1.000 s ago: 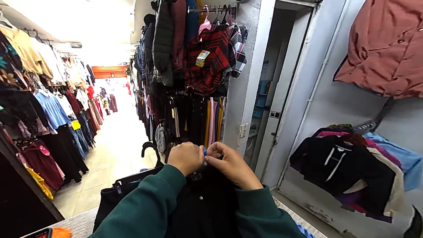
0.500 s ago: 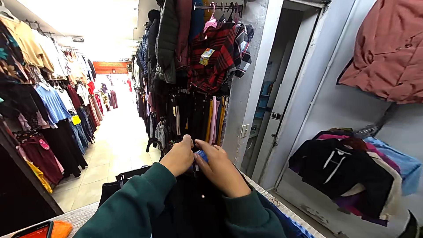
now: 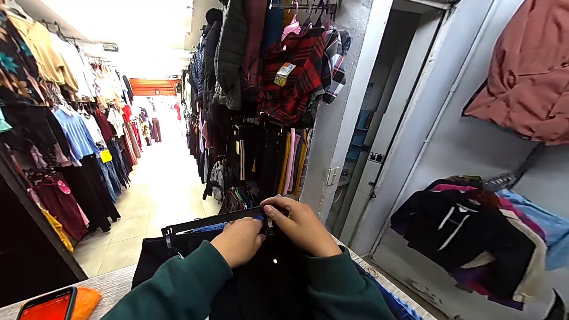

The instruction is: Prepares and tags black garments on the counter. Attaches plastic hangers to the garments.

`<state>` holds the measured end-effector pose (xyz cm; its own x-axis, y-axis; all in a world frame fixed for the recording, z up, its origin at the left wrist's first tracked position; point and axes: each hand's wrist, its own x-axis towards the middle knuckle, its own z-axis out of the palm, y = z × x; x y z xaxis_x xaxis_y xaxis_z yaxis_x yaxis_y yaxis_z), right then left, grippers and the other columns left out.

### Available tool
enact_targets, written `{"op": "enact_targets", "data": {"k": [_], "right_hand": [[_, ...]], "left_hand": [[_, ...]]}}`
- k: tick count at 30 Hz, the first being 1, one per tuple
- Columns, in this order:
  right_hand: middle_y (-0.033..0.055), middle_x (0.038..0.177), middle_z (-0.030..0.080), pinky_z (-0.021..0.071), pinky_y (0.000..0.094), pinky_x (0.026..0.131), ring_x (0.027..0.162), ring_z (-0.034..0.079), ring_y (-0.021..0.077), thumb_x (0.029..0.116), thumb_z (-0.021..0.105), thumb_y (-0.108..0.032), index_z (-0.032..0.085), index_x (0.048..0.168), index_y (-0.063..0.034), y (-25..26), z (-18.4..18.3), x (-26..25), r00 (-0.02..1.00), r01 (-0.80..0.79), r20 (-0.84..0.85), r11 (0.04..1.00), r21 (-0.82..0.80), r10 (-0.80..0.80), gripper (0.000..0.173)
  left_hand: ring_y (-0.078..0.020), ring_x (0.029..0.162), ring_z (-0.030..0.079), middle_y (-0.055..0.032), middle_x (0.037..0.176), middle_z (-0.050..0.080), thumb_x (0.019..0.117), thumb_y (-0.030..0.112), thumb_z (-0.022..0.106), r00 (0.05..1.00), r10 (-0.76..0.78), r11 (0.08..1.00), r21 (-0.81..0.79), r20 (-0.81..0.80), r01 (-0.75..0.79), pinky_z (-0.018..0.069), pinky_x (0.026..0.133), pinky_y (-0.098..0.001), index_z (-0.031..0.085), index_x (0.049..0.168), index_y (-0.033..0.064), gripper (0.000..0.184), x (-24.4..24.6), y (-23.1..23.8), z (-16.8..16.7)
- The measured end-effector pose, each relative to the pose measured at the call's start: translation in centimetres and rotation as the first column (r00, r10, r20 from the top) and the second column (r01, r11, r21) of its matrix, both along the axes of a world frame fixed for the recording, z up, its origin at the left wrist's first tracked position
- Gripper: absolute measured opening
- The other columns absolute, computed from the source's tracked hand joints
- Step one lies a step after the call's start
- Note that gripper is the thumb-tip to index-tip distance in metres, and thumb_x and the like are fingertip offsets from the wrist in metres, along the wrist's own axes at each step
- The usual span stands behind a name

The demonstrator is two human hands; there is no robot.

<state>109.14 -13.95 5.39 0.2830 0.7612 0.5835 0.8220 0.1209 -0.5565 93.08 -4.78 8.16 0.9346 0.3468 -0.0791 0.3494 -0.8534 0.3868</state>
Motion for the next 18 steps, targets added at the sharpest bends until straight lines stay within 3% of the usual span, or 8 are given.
{"op": "enact_targets", "data": {"k": [3,5,7,14,18], "right_hand": [[-0.001,0.099,0.072,0.0552,0.0405,0.082,0.09,0.067,0.0115,0.1039,0.057,-0.032,0.075,0.111,-0.0165,-0.3,0.3,-0.1,0.997,-0.013,-0.074,1.0,-0.008,0.012,0.025],[-0.0006,0.098,0.072,0.0559,0.0405,0.08,0.088,0.068,0.0114,0.1051,0.055,-0.033,0.074,0.115,-0.016,-0.4,0.4,-0.1,0.995,-0.014,-0.099,0.999,-0.035,0.01,0.027],[-0.0014,0.094,0.072,0.0557,0.0402,0.078,0.085,0.068,0.0111,0.1045,0.056,-0.032,0.075,0.112,-0.0167,-0.5,0.4,-0.1,0.993,-0.021,-0.117,0.999,-0.046,0.015,0.025],[-0.0001,0.1,0.072,0.0559,0.0405,0.082,0.091,0.068,0.0124,0.1023,0.061,-0.025,0.075,0.11,-0.0155,0.1,0.0,-0.2,0.999,-0.013,-0.047,1.0,0.006,0.013,0.019],[0.0048,0.105,0.072,0.0545,0.0455,0.087,0.097,0.068,0.0181,0.1047,0.056,-0.024,0.075,0.114,-0.0122,0.9,-0.5,-0.8,0.997,0.079,-0.012,0.996,0.037,-0.079,0.024]], "left_hand": [[-0.035,0.124,0.059,-0.0236,0.125,0.065,0.1099,0.019,0.041,0.997,-0.023,1.0,-0.007,0.068,0.023,0.0415,0.109,-0.0518,0.066,0.124,-0.0047,0.037,-0.3,0.4,-0.6],[-0.0342,0.122,0.06,-0.0232,0.123,0.065,0.1093,0.019,0.043,0.996,-0.028,0.999,-0.028,0.086,0.031,0.0418,0.108,-0.0512,0.066,0.121,-0.005,0.036,-0.4,0.5,-0.8],[-0.0332,0.121,0.06,-0.0224,0.123,0.065,0.1084,0.019,0.044,0.995,-0.027,0.998,-0.048,0.092,0.031,0.0414,0.108,-0.0512,0.066,0.122,-0.0045,0.035,-0.6,0.4,-0.8],[-0.0356,0.133,0.052,-0.0223,0.135,0.06,0.1098,0.019,0.038,0.997,0.063,0.998,-0.034,0.052,-0.061,0.0353,0.112,-0.0591,0.061,0.132,-0.0019,0.038,0.0,0.4,-1.7],[-0.0338,0.143,0.044,-0.02,0.148,0.051,0.1103,0.027,0.039,0.985,0.175,0.984,-0.046,-0.007,-0.175,0.0281,0.117,-0.0608,0.048,0.145,0.0016,0.044,1.0,0.5,-1.8]]}}
